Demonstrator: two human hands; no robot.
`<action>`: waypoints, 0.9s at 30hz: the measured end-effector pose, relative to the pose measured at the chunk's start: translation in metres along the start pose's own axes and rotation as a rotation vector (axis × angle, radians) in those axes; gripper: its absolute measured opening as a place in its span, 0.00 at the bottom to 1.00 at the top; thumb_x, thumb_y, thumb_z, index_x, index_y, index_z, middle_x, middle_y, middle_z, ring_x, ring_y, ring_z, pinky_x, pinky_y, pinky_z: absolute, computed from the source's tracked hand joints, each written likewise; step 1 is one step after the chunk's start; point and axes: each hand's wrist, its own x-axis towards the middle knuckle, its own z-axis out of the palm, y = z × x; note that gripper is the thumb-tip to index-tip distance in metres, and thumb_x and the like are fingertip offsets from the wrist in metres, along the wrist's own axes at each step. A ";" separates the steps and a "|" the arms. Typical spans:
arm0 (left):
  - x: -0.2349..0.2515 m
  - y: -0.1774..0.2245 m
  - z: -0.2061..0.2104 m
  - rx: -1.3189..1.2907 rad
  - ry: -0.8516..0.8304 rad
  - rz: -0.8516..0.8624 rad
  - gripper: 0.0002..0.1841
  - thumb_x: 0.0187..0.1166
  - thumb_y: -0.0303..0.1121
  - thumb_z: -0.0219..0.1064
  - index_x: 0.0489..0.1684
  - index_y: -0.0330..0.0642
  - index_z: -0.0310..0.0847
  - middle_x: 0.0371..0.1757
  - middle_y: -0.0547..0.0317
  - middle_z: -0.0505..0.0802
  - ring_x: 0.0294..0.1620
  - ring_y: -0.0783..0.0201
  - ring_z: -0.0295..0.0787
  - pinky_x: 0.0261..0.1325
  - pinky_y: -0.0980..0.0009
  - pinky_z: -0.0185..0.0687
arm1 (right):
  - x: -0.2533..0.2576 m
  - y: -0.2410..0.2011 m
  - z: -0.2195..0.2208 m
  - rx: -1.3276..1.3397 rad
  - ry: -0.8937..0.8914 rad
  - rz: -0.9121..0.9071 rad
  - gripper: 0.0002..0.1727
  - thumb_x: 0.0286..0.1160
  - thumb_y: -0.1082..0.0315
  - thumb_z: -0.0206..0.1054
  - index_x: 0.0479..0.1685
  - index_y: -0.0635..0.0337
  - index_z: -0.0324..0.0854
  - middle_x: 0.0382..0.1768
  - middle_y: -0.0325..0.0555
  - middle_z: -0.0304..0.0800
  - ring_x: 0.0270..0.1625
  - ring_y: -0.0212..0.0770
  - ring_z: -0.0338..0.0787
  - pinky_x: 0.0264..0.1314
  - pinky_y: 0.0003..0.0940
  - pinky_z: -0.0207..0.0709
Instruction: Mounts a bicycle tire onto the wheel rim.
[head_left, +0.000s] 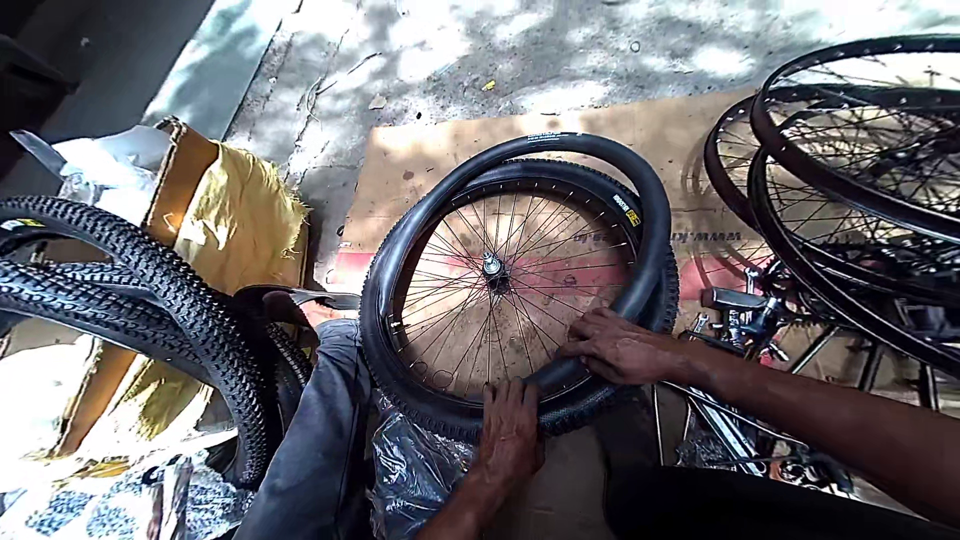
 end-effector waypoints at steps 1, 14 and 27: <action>0.001 -0.001 -0.009 0.013 0.001 -0.022 0.34 0.45 0.46 0.83 0.59 0.47 0.84 0.55 0.53 0.89 0.61 0.49 0.85 0.61 0.47 0.79 | -0.002 -0.008 -0.004 0.021 -0.036 -0.004 0.22 0.82 0.40 0.55 0.69 0.26 0.84 0.52 0.34 0.88 0.62 0.42 0.83 0.72 0.53 0.69; 0.009 -0.036 -0.006 -0.217 -0.464 0.020 0.41 0.48 0.57 0.86 0.64 0.46 0.83 0.62 0.49 0.88 0.68 0.48 0.82 0.72 0.46 0.77 | 0.023 -0.072 0.010 0.392 -0.367 0.039 0.34 0.63 0.43 0.82 0.64 0.54 0.84 0.55 0.48 0.85 0.62 0.51 0.84 0.70 0.53 0.76; 0.015 -0.001 0.045 -0.293 -0.378 -0.023 0.53 0.52 0.51 0.83 0.84 0.39 0.63 0.69 0.43 0.85 0.71 0.47 0.82 0.73 0.52 0.79 | -0.008 -0.070 0.036 -0.004 -0.250 0.035 0.50 0.50 0.44 0.86 0.77 0.54 0.72 0.60 0.53 0.85 0.65 0.56 0.84 0.75 0.57 0.69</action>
